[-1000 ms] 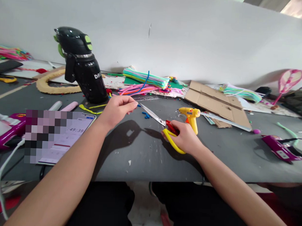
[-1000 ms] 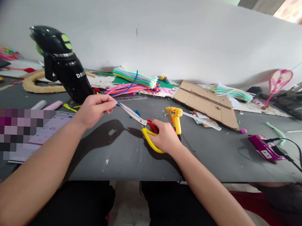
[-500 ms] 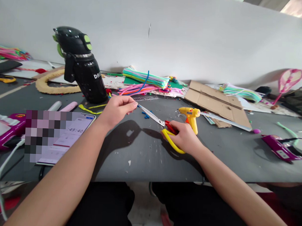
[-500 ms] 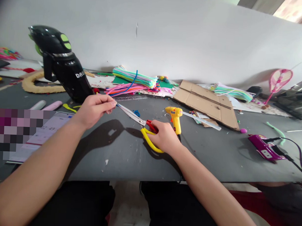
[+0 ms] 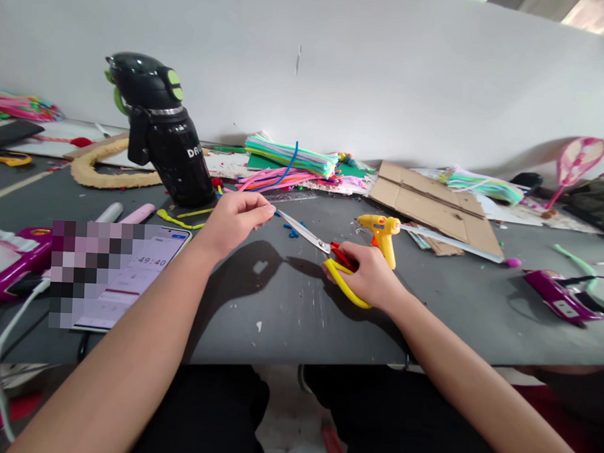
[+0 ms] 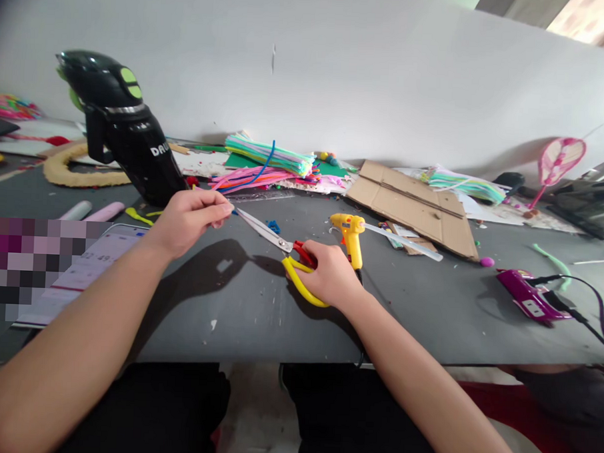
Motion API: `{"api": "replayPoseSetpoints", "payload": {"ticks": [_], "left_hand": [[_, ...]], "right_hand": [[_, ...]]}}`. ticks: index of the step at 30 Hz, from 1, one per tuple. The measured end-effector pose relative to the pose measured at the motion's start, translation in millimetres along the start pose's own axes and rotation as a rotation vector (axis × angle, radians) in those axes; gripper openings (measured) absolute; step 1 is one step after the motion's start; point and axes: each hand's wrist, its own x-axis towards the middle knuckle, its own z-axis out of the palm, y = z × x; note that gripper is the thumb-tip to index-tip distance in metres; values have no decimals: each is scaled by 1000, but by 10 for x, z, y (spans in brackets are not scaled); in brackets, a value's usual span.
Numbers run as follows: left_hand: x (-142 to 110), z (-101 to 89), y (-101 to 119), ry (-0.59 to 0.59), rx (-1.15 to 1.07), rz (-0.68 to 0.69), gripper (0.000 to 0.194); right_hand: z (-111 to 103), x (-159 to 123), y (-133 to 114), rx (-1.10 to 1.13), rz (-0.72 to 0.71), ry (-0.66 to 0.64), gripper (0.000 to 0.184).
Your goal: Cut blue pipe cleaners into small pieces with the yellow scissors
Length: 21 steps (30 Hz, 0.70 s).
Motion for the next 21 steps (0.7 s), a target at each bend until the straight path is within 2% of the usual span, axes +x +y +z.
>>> {"api": "replayPoseSetpoints", "payload": {"ticks": [12,21], "left_hand": [[2,7,11,-13,-18,-5,17],[-2,6,12,4,-19,-13,19]], "right_hand": [[-7,16,14,10,24,-23,34],[-21,-8,-27,112,46,19,37]]}}
